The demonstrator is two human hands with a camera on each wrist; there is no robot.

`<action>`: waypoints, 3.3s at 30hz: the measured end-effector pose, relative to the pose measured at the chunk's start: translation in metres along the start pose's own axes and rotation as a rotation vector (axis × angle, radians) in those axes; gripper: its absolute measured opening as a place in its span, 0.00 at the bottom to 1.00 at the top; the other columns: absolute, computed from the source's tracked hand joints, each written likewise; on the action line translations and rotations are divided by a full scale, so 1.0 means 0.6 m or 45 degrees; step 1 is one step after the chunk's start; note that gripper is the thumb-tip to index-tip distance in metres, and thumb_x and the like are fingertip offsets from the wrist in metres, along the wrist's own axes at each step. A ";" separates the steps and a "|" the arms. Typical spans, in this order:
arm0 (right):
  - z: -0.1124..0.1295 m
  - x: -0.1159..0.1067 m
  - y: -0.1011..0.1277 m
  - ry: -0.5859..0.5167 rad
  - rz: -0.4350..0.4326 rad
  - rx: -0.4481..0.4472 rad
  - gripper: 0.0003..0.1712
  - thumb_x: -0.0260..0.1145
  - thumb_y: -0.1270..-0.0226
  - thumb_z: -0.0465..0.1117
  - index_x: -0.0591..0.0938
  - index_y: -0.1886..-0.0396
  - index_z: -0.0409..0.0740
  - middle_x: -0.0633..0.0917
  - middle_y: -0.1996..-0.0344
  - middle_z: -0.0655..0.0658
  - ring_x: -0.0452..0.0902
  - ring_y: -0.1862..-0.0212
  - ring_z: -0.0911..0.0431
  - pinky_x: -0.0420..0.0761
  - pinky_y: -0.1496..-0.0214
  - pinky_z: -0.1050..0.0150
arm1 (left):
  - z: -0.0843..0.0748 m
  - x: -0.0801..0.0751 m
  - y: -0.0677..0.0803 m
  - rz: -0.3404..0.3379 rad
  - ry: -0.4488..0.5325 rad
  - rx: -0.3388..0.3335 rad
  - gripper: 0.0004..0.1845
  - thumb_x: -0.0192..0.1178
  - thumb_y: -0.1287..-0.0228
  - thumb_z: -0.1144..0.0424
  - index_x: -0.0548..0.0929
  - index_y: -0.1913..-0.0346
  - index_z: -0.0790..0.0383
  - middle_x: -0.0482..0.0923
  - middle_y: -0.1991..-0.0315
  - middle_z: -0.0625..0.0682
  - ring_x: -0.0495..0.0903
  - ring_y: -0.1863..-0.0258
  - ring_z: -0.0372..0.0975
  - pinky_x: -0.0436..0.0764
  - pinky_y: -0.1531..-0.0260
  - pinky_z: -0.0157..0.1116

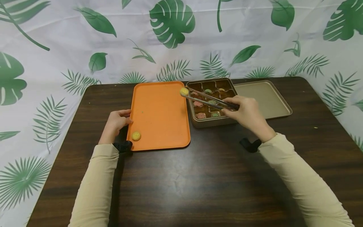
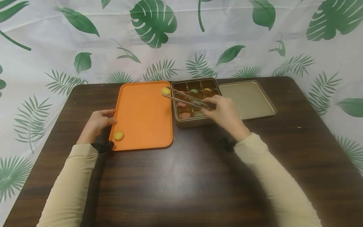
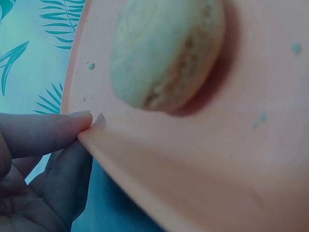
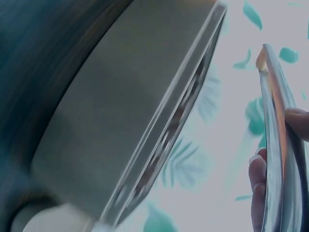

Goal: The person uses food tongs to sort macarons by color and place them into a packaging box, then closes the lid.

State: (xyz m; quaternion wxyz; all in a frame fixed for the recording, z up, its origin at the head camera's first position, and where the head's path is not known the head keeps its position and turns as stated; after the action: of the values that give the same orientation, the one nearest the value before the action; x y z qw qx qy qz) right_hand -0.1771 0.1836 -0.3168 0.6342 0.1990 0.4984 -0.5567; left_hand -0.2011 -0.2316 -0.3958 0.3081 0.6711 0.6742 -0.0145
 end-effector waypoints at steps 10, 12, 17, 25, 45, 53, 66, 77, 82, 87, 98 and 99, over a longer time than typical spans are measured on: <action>-0.084 -0.050 0.043 0.121 -0.064 0.127 0.20 0.70 0.43 0.38 0.84 0.50 0.35 0.85 0.57 0.31 0.82 0.69 0.44 0.75 0.71 0.59 | -0.002 -0.003 0.001 0.005 0.019 -0.015 0.32 0.49 0.35 0.77 0.59 0.28 0.66 0.61 0.30 0.65 0.68 0.35 0.53 0.71 0.35 0.45; -0.101 -0.056 0.051 0.130 -0.070 0.168 0.20 0.71 0.43 0.38 0.84 0.51 0.35 0.86 0.60 0.32 0.82 0.70 0.51 0.75 0.70 0.60 | -0.003 -0.002 0.002 0.005 0.023 -0.018 0.32 0.49 0.35 0.77 0.59 0.28 0.66 0.62 0.30 0.65 0.68 0.35 0.53 0.72 0.35 0.45; -0.132 -0.065 0.069 0.130 -0.059 0.270 0.20 0.70 0.43 0.39 0.84 0.50 0.35 0.87 0.63 0.31 0.82 0.72 0.56 0.78 0.70 0.55 | -0.006 0.000 0.003 0.003 0.029 -0.019 0.32 0.50 0.35 0.78 0.60 0.28 0.66 0.62 0.30 0.65 0.68 0.35 0.53 0.71 0.35 0.45; -0.158 -0.072 0.087 0.143 0.007 0.327 0.23 0.68 0.39 0.42 0.81 0.47 0.33 0.85 0.59 0.28 0.81 0.61 0.35 0.76 0.61 0.41 | -0.005 -0.001 0.001 -0.007 0.028 -0.013 0.32 0.50 0.36 0.78 0.60 0.28 0.66 0.63 0.31 0.65 0.69 0.37 0.52 0.72 0.36 0.45; -0.159 -0.071 0.080 0.169 0.069 0.377 0.25 0.69 0.41 0.43 0.81 0.47 0.33 0.84 0.59 0.27 0.80 0.61 0.35 0.76 0.66 0.44 | -0.004 -0.002 0.001 -0.009 0.025 -0.010 0.32 0.50 0.36 0.78 0.60 0.28 0.66 0.63 0.31 0.66 0.69 0.36 0.52 0.72 0.36 0.45; -0.135 -0.058 0.072 0.135 -0.056 0.288 0.23 0.71 0.44 0.39 0.82 0.49 0.33 0.86 0.64 0.29 0.81 0.66 0.38 0.76 0.69 0.50 | -0.003 -0.001 0.000 -0.012 0.022 -0.006 0.32 0.50 0.36 0.78 0.61 0.29 0.66 0.63 0.31 0.66 0.69 0.37 0.52 0.72 0.36 0.45; -0.033 0.005 0.041 0.053 0.046 0.067 0.21 0.71 0.43 0.39 0.83 0.50 0.35 0.85 0.57 0.32 0.81 0.63 0.43 0.78 0.64 0.50 | -0.004 -0.001 -0.003 -0.013 0.037 0.004 0.31 0.50 0.36 0.78 0.60 0.29 0.67 0.63 0.31 0.66 0.68 0.36 0.52 0.72 0.36 0.45; 0.048 0.073 0.020 -0.025 0.277 -0.043 0.25 0.72 0.44 0.43 0.82 0.46 0.40 0.86 0.54 0.38 0.82 0.57 0.44 0.80 0.51 0.47 | -0.002 -0.003 -0.001 -0.015 0.019 -0.012 0.31 0.50 0.36 0.77 0.61 0.28 0.66 0.63 0.31 0.66 0.68 0.36 0.52 0.72 0.36 0.46; 0.080 0.098 0.018 -0.041 0.306 -0.167 0.22 0.73 0.45 0.42 0.84 0.49 0.41 0.86 0.52 0.39 0.83 0.58 0.47 0.82 0.58 0.53 | -0.001 -0.004 -0.001 -0.010 0.023 -0.009 0.32 0.51 0.36 0.77 0.61 0.28 0.66 0.63 0.31 0.65 0.68 0.36 0.52 0.72 0.36 0.46; 0.107 0.122 0.012 -0.022 0.393 -0.222 0.20 0.72 0.44 0.44 0.85 0.51 0.43 0.87 0.58 0.44 0.82 0.66 0.53 0.81 0.64 0.59 | -0.001 -0.004 -0.003 -0.011 0.030 -0.006 0.32 0.50 0.36 0.77 0.60 0.28 0.65 0.63 0.31 0.65 0.68 0.36 0.52 0.72 0.36 0.45; 0.140 0.166 -0.004 -0.004 0.571 -0.206 0.21 0.71 0.42 0.45 0.85 0.50 0.44 0.86 0.60 0.45 0.72 0.71 0.58 0.67 0.74 0.71 | 0.001 -0.004 -0.004 0.010 0.025 -0.006 0.32 0.50 0.35 0.77 0.60 0.28 0.66 0.62 0.30 0.65 0.68 0.36 0.52 0.72 0.36 0.45; 0.143 0.169 -0.006 -0.001 0.580 -0.205 0.21 0.71 0.42 0.45 0.85 0.49 0.44 0.86 0.59 0.45 0.72 0.71 0.58 0.67 0.75 0.71 | 0.001 -0.004 -0.004 0.011 0.026 -0.006 0.32 0.50 0.35 0.77 0.60 0.28 0.65 0.62 0.30 0.65 0.68 0.36 0.52 0.72 0.36 0.45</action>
State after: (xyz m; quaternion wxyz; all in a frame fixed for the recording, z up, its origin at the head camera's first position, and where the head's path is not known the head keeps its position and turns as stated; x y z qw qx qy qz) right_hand -0.1567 0.0621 -0.3658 0.7572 0.2549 0.4832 -0.3580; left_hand -0.2031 -0.2343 -0.3959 0.3027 0.6735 0.6743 -0.0047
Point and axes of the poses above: each hand's wrist, its own y-axis away from the middle knuckle, its own x-axis out of the palm, z = x × y, the point moved 1 cm from there along -y, towards the middle knuckle
